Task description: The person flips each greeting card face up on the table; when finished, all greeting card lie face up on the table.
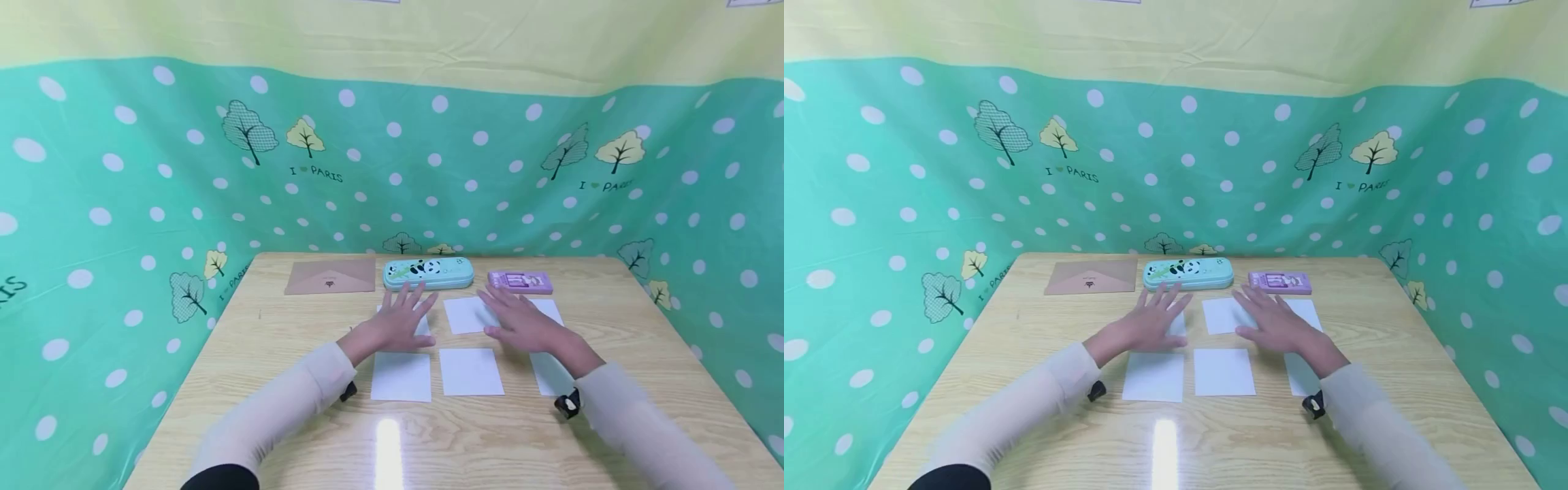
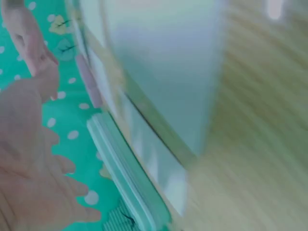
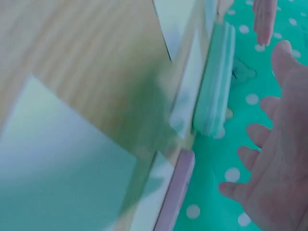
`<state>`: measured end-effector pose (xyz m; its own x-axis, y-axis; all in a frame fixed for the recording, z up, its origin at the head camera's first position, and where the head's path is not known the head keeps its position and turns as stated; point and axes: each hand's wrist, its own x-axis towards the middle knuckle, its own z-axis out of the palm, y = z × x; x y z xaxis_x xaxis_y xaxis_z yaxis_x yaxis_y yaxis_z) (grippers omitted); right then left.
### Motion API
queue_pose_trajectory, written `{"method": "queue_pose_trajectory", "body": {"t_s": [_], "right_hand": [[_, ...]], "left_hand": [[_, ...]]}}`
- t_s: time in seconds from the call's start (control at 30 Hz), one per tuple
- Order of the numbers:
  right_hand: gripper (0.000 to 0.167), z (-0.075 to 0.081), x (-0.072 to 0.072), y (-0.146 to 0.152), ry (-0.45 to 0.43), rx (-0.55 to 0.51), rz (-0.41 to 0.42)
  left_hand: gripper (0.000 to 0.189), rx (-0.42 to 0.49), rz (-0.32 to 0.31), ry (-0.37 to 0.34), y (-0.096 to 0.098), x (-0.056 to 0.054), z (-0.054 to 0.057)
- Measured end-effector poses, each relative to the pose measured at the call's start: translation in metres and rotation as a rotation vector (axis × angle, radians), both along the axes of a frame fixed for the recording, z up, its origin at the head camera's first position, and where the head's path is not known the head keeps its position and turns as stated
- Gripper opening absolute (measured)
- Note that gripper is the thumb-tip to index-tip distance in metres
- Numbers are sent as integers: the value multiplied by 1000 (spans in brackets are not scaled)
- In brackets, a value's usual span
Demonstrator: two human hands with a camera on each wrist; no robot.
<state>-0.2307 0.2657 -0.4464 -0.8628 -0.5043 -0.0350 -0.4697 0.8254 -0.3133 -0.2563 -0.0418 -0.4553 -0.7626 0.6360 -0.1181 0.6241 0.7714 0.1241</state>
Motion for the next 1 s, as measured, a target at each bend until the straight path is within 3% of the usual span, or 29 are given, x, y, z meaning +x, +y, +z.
{"method": "queue_pose_trajectory", "body": {"t_s": [0.2,0.33,0.43,0.53,0.8,1.0], "right_hand": [[74,7,-5,28,4,-61,-59],[64,10,-10,46,-1,-50,-130],[54,11,-16,58,25,-36,-142],[47,9,-23,68,24,-32,-146],[48,-6,-33,102,-169,-68,-244],[50,-19,-38,128,-200,-129,-316]], "left_hand": [[91,179,-41,-29,44,-11,4],[83,263,-32,-95,79,-20,5],[77,276,6,-144,102,-27,4],[72,270,31,-149,123,-33,1],[70,325,63,-184,167,-42,-16],[73,337,156,-241,192,-44,-29]]}}
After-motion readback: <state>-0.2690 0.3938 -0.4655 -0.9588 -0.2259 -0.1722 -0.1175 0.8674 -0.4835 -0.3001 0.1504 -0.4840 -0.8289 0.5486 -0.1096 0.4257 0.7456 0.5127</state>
